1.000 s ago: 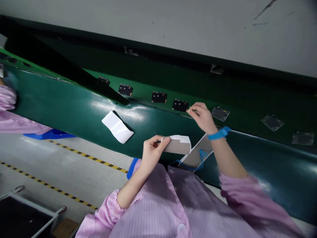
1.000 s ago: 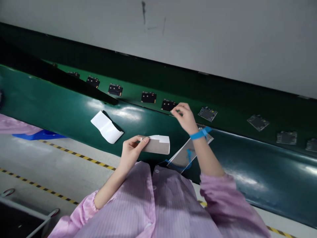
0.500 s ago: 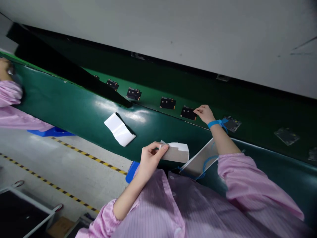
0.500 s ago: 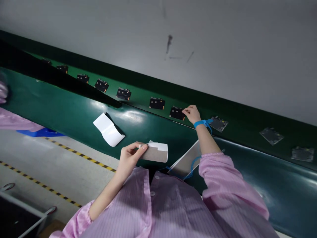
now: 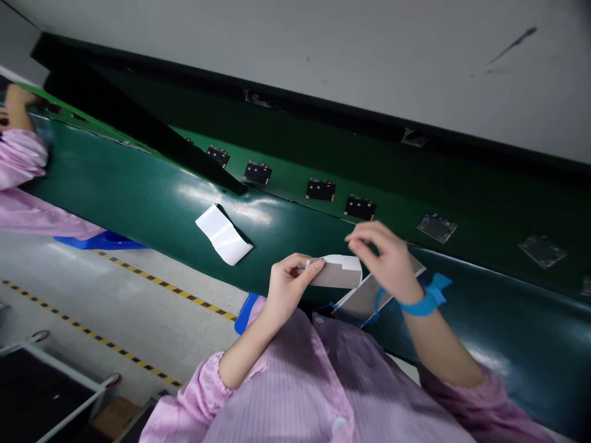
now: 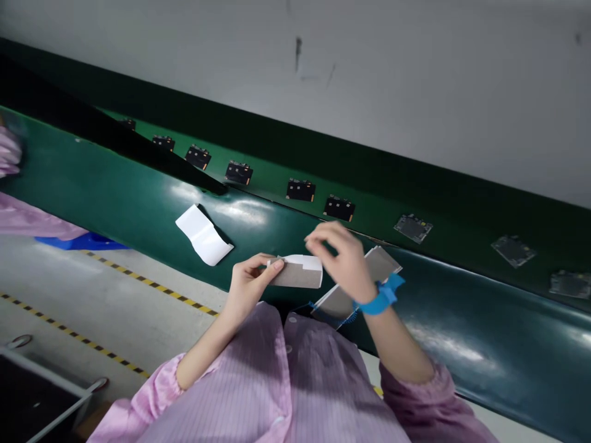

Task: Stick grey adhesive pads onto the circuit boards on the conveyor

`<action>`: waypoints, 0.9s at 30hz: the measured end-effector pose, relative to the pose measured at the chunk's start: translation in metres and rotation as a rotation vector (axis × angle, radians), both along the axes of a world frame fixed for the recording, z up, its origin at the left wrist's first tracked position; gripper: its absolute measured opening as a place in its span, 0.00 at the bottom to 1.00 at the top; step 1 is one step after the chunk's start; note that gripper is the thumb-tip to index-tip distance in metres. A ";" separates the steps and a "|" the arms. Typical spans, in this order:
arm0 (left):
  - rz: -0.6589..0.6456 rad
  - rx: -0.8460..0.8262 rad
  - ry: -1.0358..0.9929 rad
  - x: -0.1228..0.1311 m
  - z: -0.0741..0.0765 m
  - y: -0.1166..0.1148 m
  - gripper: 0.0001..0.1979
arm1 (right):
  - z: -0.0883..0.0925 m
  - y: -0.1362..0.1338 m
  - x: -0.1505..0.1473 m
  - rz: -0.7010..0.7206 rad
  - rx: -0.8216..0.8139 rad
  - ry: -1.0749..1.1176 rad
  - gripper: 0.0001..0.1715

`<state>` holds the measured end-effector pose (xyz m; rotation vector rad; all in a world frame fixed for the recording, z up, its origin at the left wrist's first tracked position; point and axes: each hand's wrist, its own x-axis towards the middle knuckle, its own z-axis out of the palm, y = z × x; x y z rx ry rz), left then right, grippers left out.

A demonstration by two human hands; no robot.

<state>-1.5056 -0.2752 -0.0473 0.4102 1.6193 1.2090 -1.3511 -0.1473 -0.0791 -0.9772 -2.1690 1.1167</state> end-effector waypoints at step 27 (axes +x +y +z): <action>-0.107 0.007 0.002 -0.005 -0.005 -0.003 0.13 | -0.064 0.061 0.000 -0.058 -0.190 -0.162 0.13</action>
